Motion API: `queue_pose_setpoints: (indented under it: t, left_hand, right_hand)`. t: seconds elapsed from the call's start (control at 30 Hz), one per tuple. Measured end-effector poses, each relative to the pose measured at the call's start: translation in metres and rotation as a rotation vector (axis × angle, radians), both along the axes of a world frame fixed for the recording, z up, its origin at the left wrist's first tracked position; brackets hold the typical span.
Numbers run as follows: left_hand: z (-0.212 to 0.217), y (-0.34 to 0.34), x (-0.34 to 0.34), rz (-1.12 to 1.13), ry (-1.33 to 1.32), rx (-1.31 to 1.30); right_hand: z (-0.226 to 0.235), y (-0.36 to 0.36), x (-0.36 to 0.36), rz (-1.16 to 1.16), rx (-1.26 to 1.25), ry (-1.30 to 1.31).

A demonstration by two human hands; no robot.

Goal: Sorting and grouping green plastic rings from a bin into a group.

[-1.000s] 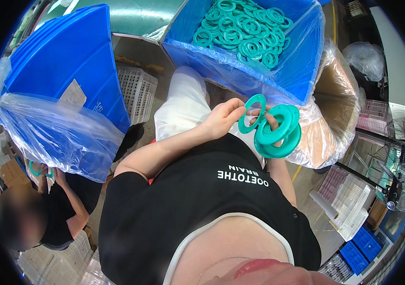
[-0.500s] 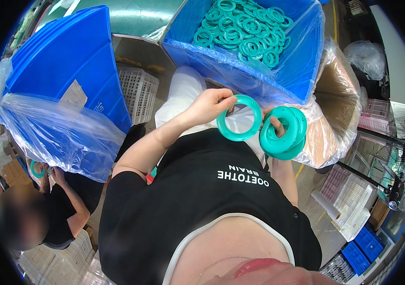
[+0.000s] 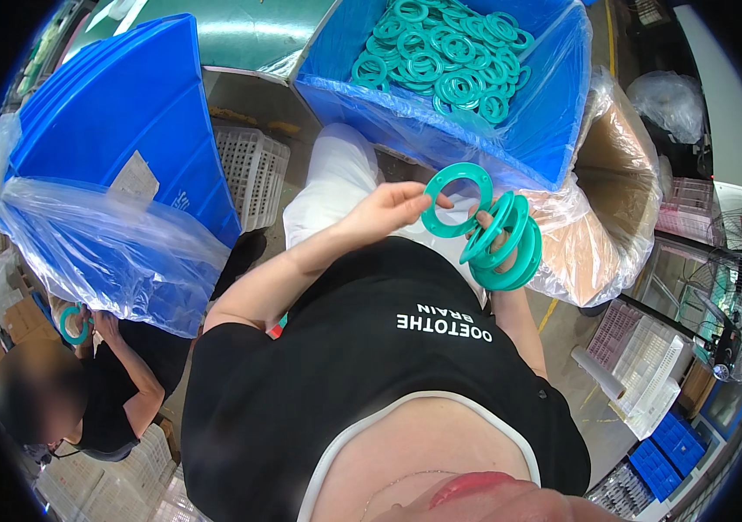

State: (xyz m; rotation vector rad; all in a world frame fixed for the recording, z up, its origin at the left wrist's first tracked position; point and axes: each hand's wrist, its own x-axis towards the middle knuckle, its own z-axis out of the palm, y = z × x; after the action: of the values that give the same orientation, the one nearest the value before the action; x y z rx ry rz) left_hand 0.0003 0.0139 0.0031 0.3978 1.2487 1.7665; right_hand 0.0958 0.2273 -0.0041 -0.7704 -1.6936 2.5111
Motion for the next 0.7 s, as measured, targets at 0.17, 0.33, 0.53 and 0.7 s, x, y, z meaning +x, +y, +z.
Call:
queue_pose_setpoints:
  t: [0.17,0.33,0.53,0.7]
  left_hand:
    - [-0.011,0.006,0.016,0.112,0.019,0.101]
    - [-0.037,0.015,0.011,0.382,0.294,-0.240]
    - [-0.020,0.007,0.000,0.369,1.002,-0.531]
    - [-0.024,0.013,-0.007,0.362,0.801,-0.302]
  right_hand:
    - [-0.004,-0.011,0.005,-0.012,-0.023,-0.006]
    - [0.005,-0.018,0.008,0.054,0.213,0.024]
    - [-0.001,-0.017,0.013,0.020,0.064,-0.036]
    - [0.026,-0.014,0.010,-0.118,0.146,-0.105]
